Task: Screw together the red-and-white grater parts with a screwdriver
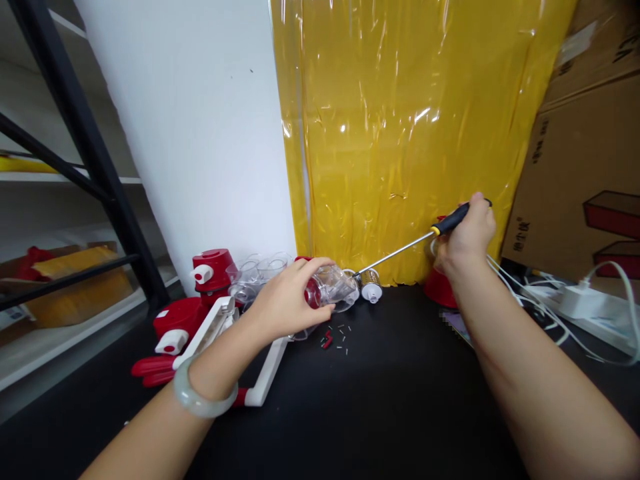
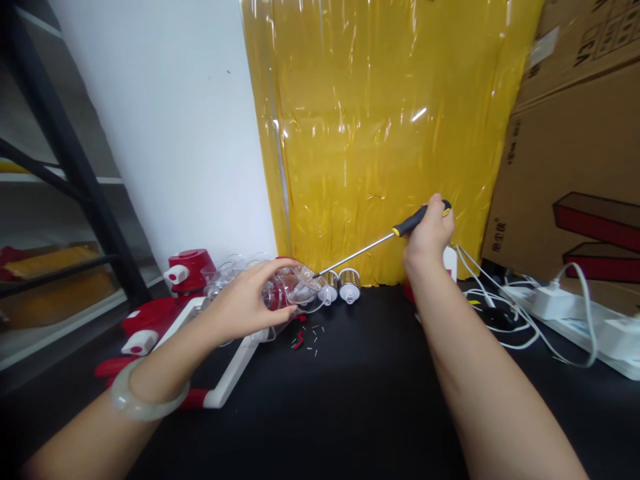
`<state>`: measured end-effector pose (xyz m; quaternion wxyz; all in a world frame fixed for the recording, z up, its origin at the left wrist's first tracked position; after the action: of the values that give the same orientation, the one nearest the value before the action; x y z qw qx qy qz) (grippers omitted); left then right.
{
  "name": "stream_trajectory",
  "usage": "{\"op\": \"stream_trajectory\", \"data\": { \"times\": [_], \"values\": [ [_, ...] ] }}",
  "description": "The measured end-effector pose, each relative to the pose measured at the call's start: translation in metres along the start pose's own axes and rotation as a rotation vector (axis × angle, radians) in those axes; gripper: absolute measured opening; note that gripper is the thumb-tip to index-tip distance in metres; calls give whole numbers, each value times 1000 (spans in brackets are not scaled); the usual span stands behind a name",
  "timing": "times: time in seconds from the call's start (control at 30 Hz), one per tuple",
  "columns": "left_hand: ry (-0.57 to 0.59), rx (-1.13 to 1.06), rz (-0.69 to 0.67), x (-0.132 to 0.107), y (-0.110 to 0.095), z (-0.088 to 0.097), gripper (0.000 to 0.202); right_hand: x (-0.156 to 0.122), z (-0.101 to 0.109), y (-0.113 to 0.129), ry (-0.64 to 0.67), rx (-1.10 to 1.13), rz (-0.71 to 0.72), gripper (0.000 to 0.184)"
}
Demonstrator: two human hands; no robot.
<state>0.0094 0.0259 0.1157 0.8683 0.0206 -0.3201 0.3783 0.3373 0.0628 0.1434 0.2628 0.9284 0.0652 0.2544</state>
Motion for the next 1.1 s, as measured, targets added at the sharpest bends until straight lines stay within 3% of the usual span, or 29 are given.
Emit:
{"op": "stream_trajectory", "data": {
  "times": [0.1,0.6,1.1],
  "values": [
    [8,12,14,0,0,0,64,-4,-1,0,-49,25,39,22],
    [50,56,20,-2,-2,1,65,-9,-3,-8,40,4,72,24],
    [24,60,16,-2,-5,1,64,-14,-4,-13,34,8,63,24]
  ]
}}
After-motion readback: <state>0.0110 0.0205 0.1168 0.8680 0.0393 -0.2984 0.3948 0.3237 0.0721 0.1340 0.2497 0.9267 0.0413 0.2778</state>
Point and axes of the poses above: each hand's wrist, its own x-axis towards the middle knuckle, its own z-axis out of the back of the hand, y = z × x, the point moved 2 cm from there along x, towards the middle knuckle, and after that the axes turned 6 degrees about z, right-handed, at the moved point
